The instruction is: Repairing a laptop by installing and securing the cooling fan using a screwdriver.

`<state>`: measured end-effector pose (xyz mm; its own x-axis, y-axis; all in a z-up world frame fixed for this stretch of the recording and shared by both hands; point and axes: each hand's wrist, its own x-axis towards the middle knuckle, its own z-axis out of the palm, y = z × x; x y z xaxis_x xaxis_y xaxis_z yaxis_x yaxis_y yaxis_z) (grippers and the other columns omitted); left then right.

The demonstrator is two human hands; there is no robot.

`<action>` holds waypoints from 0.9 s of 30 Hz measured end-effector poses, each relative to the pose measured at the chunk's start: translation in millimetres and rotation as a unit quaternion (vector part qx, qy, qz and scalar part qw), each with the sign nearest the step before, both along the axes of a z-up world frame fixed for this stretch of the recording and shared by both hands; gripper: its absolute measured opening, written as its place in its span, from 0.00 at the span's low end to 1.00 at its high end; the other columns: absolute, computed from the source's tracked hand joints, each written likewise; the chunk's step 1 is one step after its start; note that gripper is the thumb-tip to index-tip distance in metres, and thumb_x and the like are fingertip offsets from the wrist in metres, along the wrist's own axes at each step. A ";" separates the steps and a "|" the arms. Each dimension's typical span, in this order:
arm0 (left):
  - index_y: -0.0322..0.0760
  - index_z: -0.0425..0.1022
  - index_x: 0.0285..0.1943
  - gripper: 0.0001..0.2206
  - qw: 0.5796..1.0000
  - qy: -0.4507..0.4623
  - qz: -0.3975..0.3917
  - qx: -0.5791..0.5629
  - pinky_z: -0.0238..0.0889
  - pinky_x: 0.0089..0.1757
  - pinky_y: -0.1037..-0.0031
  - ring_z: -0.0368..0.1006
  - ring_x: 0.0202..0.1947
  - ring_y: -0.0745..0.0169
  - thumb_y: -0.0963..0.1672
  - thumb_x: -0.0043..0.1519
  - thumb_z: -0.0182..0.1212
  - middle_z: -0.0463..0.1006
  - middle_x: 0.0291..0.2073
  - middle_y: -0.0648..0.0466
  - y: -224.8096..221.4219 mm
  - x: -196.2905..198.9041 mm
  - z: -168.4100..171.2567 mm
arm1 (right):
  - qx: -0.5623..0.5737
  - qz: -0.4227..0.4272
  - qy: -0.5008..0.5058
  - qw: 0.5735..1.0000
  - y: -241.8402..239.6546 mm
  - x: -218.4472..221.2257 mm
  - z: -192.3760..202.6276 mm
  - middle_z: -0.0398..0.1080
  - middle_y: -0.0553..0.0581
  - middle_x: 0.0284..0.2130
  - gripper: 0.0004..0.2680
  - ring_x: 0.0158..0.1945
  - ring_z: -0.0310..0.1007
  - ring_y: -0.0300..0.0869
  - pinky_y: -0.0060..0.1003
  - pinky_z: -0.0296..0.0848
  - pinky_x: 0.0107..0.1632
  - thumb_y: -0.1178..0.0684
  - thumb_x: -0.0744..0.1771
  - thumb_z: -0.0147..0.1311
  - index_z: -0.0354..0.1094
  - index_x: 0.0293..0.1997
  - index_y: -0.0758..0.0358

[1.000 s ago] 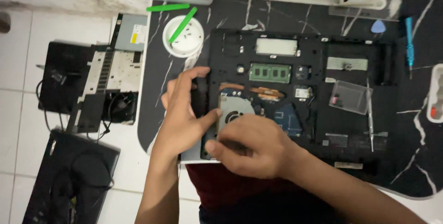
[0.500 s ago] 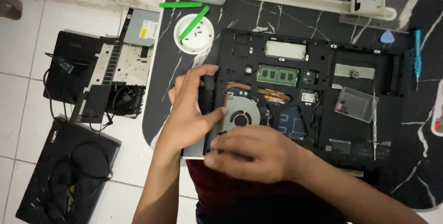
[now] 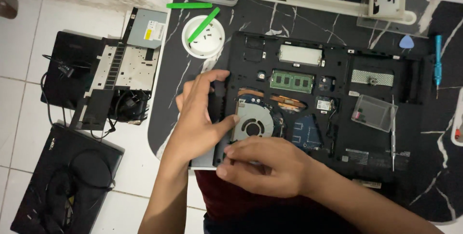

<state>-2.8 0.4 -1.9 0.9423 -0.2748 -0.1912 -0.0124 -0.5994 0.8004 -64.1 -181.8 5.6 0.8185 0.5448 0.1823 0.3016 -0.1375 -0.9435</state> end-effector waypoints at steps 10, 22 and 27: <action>0.52 0.64 0.64 0.31 1.000 0.012 0.001 0.003 0.42 0.56 0.66 0.59 0.59 0.60 0.43 0.48 0.65 0.70 0.60 0.65 -1.4 1.5 4.3 | 0.040 -0.090 -0.332 0.938 12.1 6.4 0.0 0.66 0.65 0.29 0.07 0.26 0.69 0.53 0.45 0.67 0.28 0.67 0.66 0.61 0.63 0.36 0.75; 0.54 0.64 0.65 0.33 1.000 0.011 0.005 0.010 0.41 0.55 0.67 0.59 0.59 0.60 0.44 0.46 0.67 0.71 0.60 0.64 0.8 1.4 -3.6 | 0.015 -0.051 -0.163 0.985 2.8 2.6 3.4 0.75 0.62 0.32 0.08 0.29 0.78 0.49 0.40 0.73 0.32 0.55 0.68 0.60 0.69 0.45 0.70; 0.53 0.65 0.64 0.33 1.000 0.018 0.006 0.008 0.43 0.55 0.67 0.60 0.59 0.60 0.44 0.46 0.67 0.71 0.60 0.64 -0.6 2.0 0.4 | 0.008 -0.118 -0.144 0.982 9.0 -1.6 -1.0 0.70 0.60 0.27 0.06 0.27 0.71 0.49 0.41 0.70 0.34 0.56 0.66 0.61 0.68 0.37 0.67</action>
